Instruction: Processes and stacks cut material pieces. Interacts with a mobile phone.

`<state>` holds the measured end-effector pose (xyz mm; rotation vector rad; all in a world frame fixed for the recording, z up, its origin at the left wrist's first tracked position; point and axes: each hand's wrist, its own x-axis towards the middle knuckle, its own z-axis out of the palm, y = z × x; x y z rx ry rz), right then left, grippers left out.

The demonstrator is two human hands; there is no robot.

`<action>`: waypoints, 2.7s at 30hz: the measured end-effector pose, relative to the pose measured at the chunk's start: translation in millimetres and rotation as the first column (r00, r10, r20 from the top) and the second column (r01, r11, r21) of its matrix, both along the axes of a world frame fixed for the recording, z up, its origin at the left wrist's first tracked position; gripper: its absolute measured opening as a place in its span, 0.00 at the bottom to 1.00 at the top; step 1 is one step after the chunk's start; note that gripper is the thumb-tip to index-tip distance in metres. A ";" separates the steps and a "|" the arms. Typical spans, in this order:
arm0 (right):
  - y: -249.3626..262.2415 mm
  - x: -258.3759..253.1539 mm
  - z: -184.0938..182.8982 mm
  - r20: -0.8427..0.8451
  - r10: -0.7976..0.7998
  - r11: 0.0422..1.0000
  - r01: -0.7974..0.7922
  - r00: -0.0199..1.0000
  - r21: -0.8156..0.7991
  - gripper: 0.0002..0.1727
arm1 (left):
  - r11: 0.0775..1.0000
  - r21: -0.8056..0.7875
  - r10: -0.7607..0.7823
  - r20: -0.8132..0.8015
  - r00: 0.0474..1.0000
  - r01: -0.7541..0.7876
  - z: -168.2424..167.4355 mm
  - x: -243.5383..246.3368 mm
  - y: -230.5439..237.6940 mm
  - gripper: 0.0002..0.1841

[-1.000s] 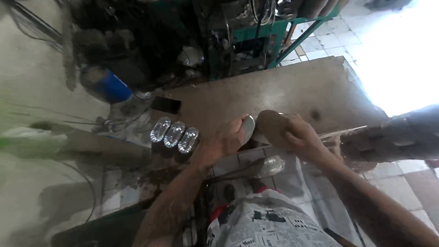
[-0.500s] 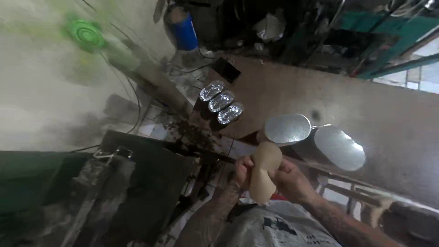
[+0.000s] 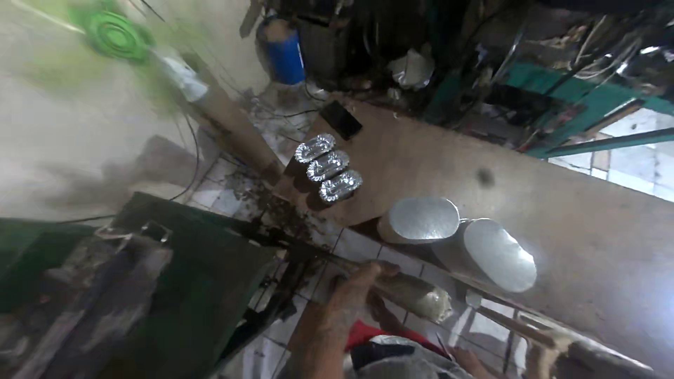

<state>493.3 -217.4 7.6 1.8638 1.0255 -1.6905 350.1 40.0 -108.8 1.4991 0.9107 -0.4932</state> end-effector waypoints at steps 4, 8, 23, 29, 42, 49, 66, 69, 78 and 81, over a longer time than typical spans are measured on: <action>-31.2 2.3 -106.7 0.057 -0.310 0.943 0.299 0.949 0.147 0.23 | 0.976 0.129 -0.163 -0.097 0.982 0.175 80.7 -32.9 60.3 0.30; -10.1 2.5 -73.4 -0.103 -0.133 0.837 0.167 0.986 0.520 0.21 | 0.849 0.310 0.276 0.428 0.860 -0.427 172.6 -145.3 84.9 0.26; 234.1 -177.5 -24.3 -0.363 0.000 0.264 0.350 0.932 0.899 0.18 | 0.474 0.727 0.734 -0.015 0.679 -0.497 111.6 -425.2 121.5 0.38; 333.6 -322.0 17.8 0.176 0.581 -0.178 -0.086 0.795 0.980 0.15 | 0.784 0.592 0.318 -0.123 0.940 -0.188 152.7 -498.0 50.3 0.33; 327.4 -587.6 9.1 0.271 0.941 -0.086 -0.634 0.201 0.769 0.20 | 0.833 0.312 0.315 0.410 0.856 -0.456 230.0 -483.1 -93.4 0.20; 333.7 -505.2 34.9 0.099 0.994 -0.065 -0.521 0.038 0.851 0.30 | 0.887 0.252 0.350 0.182 0.919 -0.387 228.5 -466.5 -108.0 0.16; 342.0 -39.2 168.6 -0.084 -0.224 0.569 0.201 0.971 0.797 0.22 | 0.910 0.389 -0.206 0.120 0.971 0.145 146.9 -183.2 109.7 0.26; 439.7 51.5 84.1 0.074 -0.175 0.448 0.013 0.982 0.894 0.26 | 0.810 0.464 -0.446 0.091 0.890 0.358 102.2 -64.6 132.4 0.29; 598.9 95.5 -103.0 0.273 0.058 0.448 -0.269 0.960 0.853 0.39 | 0.724 0.620 -0.397 0.016 0.918 0.303 88.0 15.9 151.6 0.22; 580.9 109.9 -69.5 0.098 -0.016 0.516 -0.076 0.995 0.853 0.26 | 0.782 0.623 -0.157 0.199 0.967 -0.002 127.9 -11.2 136.9 0.20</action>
